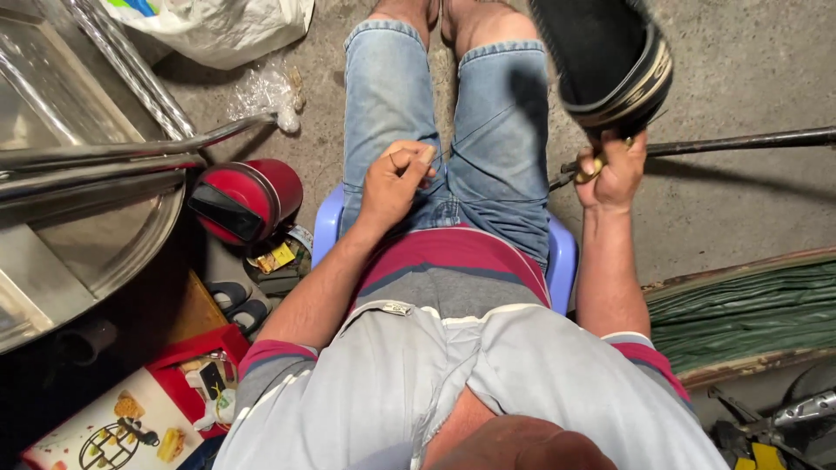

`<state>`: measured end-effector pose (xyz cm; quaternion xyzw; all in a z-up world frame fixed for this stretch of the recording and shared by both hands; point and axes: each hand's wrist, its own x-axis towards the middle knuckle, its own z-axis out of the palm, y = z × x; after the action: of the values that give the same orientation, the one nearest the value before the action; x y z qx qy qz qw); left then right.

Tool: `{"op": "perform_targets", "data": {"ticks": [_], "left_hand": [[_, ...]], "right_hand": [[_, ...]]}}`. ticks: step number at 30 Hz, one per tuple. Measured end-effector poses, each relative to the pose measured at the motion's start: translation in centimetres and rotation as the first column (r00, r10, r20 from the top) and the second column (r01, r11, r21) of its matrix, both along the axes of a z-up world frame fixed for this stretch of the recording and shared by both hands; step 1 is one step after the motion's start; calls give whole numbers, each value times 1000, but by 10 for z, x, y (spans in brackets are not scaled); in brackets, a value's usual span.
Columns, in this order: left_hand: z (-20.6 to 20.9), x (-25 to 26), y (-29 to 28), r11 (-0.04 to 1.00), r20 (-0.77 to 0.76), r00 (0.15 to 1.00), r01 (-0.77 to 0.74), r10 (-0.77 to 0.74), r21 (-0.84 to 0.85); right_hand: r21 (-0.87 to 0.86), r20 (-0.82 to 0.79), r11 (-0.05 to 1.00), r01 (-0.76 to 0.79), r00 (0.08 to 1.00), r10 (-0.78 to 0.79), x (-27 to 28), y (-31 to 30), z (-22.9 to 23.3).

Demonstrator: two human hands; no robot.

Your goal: Hand-stitching the upper strap of a black sandal to the sole using a needle and thread.

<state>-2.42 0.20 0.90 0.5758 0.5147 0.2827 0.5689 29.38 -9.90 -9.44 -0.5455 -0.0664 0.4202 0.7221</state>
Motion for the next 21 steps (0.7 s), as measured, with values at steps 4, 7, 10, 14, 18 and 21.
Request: {"op": "perform_targets", "data": {"ticks": [4, 7, 10, 14, 18, 21], "left_hand": [[0, 0, 3, 998, 49, 998, -31, 34, -61], [3, 2, 1, 998, -39, 999, -8, 6, -54], [1, 6, 2, 999, -66, 997, 31, -32, -19], [-1, 8, 0, 998, -54, 997, 59, -59, -10], [3, 7, 4, 999, -60, 998, 31, -32, -19], [10, 3, 10, 1000, -59, 998, 6, -5, 12]], "right_hand": [[121, -37, 990, -67, 997, 72, -7, -9, -20], [116, -75, 992, -53, 995, 62, -15, -14, -26], [159, -153, 984, -75, 983, 100, -21, -12, -26], [120, -181, 989, -91, 977, 112, -27, -10, -20], [125, -174, 986, -109, 976, 130, -27, -10, -18], [107, -181, 990, -96, 977, 114, -28, -7, -15]]}}
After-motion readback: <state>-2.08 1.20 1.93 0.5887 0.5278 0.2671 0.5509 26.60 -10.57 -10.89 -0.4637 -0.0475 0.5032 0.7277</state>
